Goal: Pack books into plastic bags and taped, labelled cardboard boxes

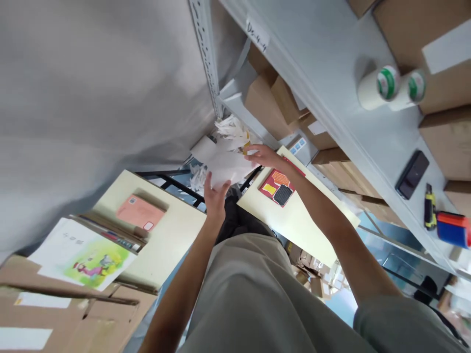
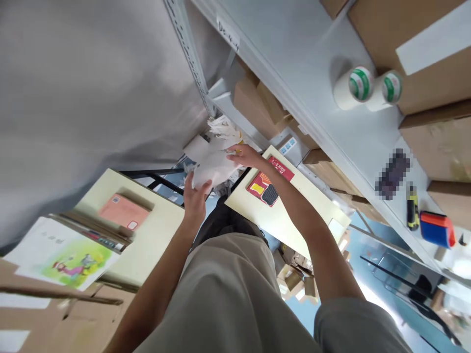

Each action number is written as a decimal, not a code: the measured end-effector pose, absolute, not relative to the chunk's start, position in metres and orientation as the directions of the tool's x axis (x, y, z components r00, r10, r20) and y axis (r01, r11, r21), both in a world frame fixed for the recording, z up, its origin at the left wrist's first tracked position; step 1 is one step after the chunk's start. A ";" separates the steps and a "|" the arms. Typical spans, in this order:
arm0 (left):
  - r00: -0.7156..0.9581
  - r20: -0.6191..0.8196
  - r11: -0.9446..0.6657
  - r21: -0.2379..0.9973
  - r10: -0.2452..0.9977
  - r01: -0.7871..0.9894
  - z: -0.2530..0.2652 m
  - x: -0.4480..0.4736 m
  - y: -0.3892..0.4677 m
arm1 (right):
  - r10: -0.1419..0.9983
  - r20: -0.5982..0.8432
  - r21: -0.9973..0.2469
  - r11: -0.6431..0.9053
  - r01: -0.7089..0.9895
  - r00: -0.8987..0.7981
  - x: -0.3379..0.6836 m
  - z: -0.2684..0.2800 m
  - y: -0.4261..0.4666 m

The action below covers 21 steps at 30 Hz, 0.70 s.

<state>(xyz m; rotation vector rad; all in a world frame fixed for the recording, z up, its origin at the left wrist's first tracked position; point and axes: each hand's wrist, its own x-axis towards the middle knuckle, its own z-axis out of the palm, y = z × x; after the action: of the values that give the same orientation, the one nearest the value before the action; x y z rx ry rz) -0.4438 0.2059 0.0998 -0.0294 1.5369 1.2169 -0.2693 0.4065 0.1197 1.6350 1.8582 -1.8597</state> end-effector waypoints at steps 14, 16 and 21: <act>-0.229 -0.723 0.542 0.656 0.652 -0.525 0.160 -0.400 0.176 | 0.524 -0.749 -0.593 -0.259 0.762 -0.405 -0.145 0.229 0.348; -0.208 -0.705 0.557 0.677 0.677 -0.482 0.160 -0.394 0.171 | 0.470 -0.749 -0.621 -0.253 0.742 -0.467 -0.121 0.239 0.336; -0.227 -0.707 0.551 0.678 0.670 -0.486 0.150 -0.355 0.157 | 0.499 -0.686 -0.709 -0.300 0.638 -0.529 -0.051 0.256 0.299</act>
<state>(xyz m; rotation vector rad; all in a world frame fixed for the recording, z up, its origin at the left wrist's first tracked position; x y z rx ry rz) -0.3547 0.1572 0.1504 0.1683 1.4458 1.0777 -0.0508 0.2995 0.2556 1.4660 1.7900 -1.9633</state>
